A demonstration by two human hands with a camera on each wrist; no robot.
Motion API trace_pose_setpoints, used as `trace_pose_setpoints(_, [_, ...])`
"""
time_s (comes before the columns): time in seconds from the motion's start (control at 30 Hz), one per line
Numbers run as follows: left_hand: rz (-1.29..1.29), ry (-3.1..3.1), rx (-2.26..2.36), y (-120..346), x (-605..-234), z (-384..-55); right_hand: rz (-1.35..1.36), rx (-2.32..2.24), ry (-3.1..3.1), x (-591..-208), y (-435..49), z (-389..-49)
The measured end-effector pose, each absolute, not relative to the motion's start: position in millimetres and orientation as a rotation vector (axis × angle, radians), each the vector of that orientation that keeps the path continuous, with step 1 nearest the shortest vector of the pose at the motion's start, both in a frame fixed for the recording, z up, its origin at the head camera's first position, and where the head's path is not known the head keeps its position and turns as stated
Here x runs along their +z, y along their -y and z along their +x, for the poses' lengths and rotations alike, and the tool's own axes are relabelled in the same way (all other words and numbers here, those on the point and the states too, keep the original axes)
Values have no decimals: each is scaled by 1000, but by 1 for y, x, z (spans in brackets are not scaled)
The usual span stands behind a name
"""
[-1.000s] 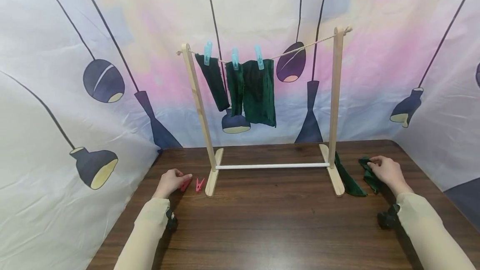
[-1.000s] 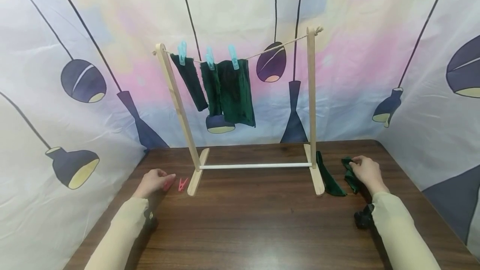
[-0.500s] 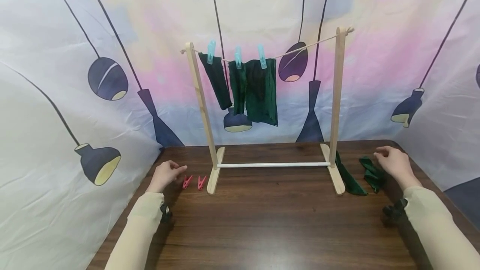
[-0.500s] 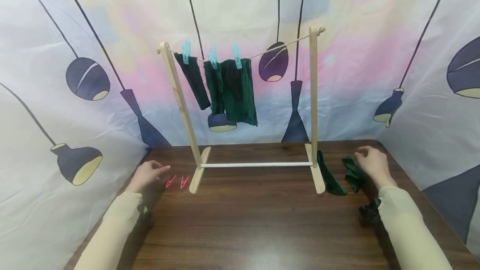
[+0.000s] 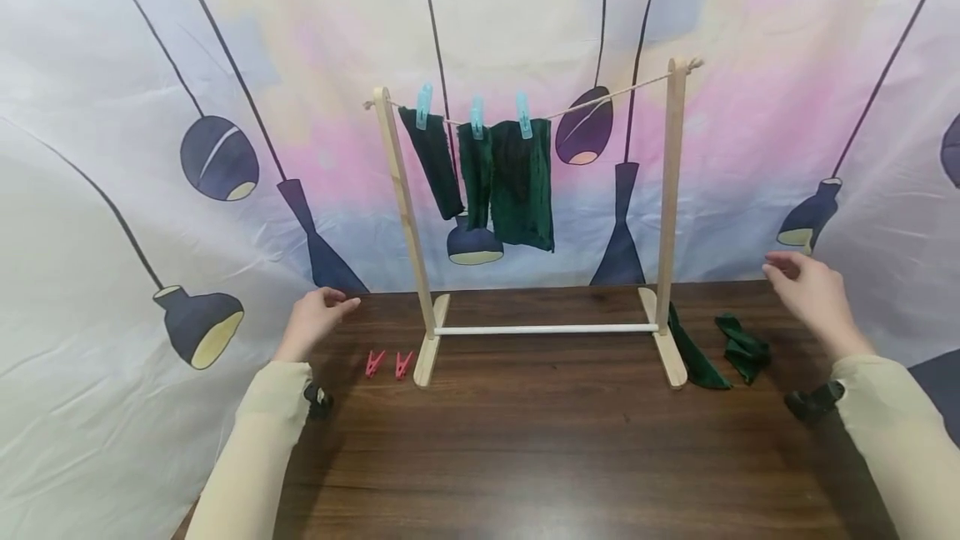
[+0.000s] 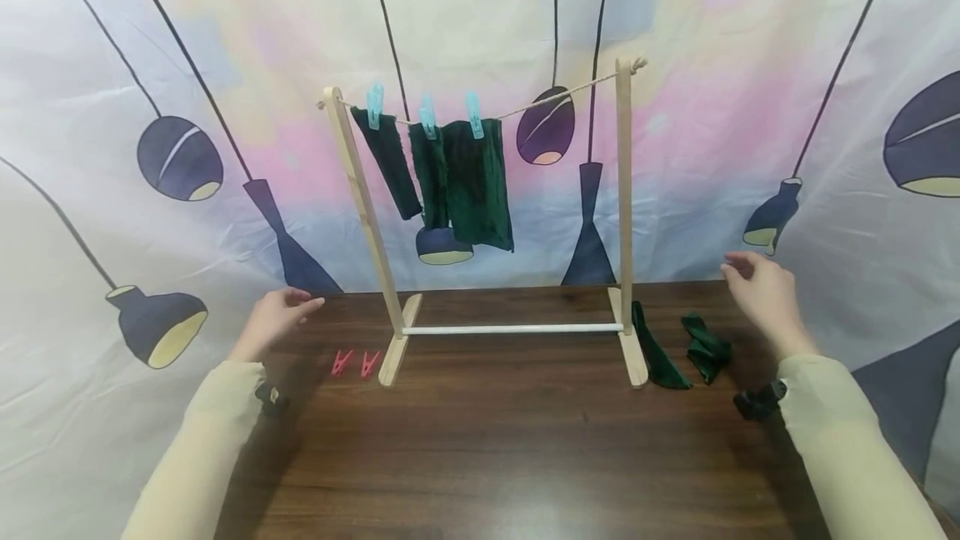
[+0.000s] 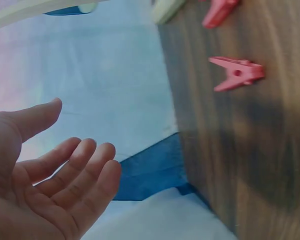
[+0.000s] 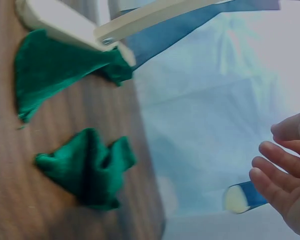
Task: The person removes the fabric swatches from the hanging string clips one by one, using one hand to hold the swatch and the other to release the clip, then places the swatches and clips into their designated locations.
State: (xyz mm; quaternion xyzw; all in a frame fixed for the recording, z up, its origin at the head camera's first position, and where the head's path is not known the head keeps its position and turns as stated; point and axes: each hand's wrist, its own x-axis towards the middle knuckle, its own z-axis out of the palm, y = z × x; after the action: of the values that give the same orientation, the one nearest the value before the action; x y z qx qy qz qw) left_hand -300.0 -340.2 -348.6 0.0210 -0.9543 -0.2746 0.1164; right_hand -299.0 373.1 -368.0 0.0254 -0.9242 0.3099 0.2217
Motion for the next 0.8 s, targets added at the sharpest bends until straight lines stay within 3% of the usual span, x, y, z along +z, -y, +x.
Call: trace_pose_setpoints(0.8, [-260, 2639, -960, 259, -297, -301, 248, 1010, 2547, -309, -319, -288])
